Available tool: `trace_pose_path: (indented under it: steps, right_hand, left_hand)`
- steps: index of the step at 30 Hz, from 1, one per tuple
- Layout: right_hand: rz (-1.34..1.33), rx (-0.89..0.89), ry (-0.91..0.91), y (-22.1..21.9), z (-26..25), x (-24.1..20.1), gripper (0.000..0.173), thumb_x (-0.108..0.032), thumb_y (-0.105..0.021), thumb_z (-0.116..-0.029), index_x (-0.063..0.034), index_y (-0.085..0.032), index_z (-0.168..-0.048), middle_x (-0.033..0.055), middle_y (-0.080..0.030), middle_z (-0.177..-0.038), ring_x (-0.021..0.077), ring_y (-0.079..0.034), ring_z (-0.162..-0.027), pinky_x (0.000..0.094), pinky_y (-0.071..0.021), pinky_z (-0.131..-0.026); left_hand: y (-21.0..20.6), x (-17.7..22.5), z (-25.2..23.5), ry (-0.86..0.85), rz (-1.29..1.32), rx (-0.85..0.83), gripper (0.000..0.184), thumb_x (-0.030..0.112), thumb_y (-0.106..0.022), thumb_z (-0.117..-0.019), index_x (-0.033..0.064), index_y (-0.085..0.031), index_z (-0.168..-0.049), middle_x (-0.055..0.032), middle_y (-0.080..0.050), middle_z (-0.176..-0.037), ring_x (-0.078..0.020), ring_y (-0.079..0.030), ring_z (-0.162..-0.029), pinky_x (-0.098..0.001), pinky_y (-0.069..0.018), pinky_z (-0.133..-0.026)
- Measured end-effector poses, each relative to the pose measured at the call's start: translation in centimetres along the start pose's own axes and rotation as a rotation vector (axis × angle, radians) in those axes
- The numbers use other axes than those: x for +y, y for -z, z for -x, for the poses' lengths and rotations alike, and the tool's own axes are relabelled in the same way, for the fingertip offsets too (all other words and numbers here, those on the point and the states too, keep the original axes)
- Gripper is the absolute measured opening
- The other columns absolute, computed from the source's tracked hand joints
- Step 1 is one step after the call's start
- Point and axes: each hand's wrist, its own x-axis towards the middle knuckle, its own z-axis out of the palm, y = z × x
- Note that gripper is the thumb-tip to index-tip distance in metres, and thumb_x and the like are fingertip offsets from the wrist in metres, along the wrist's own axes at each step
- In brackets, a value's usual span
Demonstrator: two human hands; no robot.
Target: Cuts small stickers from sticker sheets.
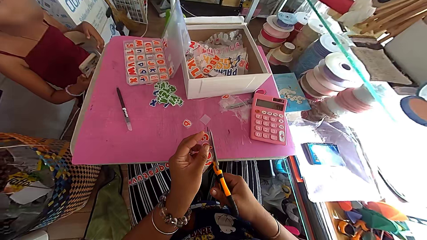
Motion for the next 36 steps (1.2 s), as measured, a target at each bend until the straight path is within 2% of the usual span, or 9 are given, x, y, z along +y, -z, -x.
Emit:
trace_pose_path:
  steps: [5,17,32,36]
  right_hand:
    - [-0.001,-0.007,0.003,0.1,-0.1,0.2,0.029,-0.038,-0.079,-0.0885,-0.0138,-0.063,-0.082,-0.0095,-0.058,-0.061,-0.0014,-0.055,-0.050,0.0159,-0.0474,-0.048]
    - [0.002,0.002,-0.017,0.1,-0.2,0.1,0.029,-0.036,-0.079,-0.0890,-0.0137,-0.062,-0.080,-0.0091,-0.058,-0.060,-0.0013,-0.055,-0.049,0.0160,-0.0477,-0.048]
    - [0.015,0.033,-0.027,-0.1,-0.2,0.1,0.029,-0.034,-0.079,-0.0899,-0.0123,-0.063,-0.078,-0.0080,-0.058,-0.059,-0.0006,-0.055,-0.048,0.0161,-0.0478,-0.046]
    - [-0.020,0.015,-0.039,0.3,0.0,0.1,0.029,-0.035,-0.079,-0.0898,-0.0133,-0.063,-0.080,-0.0079,-0.060,-0.060,0.0002,-0.057,-0.049,0.0172,-0.0499,-0.047]
  left_hand:
    - [0.2,0.2,-0.3,0.024,-0.010,-0.004,0.029,-0.002,-0.066,-0.0920,-0.0080,-0.067,-0.121,-0.0067,-0.070,-0.111,-0.0059,-0.067,-0.083,-0.0189,-0.0587,-0.072]
    - [0.3,0.1,-0.3,0.012,-0.013,-0.002,0.028,-0.002,-0.067,-0.0922,-0.0074,-0.068,-0.120,-0.0063,-0.070,-0.112,-0.0065,-0.068,-0.085,-0.0195,-0.0594,-0.075]
    - [0.2,0.2,-0.2,0.021,0.005,0.003,0.028,-0.002,-0.068,-0.0918,-0.0070,-0.068,-0.120,-0.0060,-0.070,-0.111,-0.0064,-0.067,-0.084,-0.0193,-0.0592,-0.073]
    - [1.1,0.2,-1.2,0.037,-0.020,-0.007,0.028,-0.001,-0.066,-0.0934,-0.0039,-0.068,-0.121,-0.0028,-0.070,-0.101,-0.0071,-0.067,-0.081,-0.0207,-0.0594,-0.072]
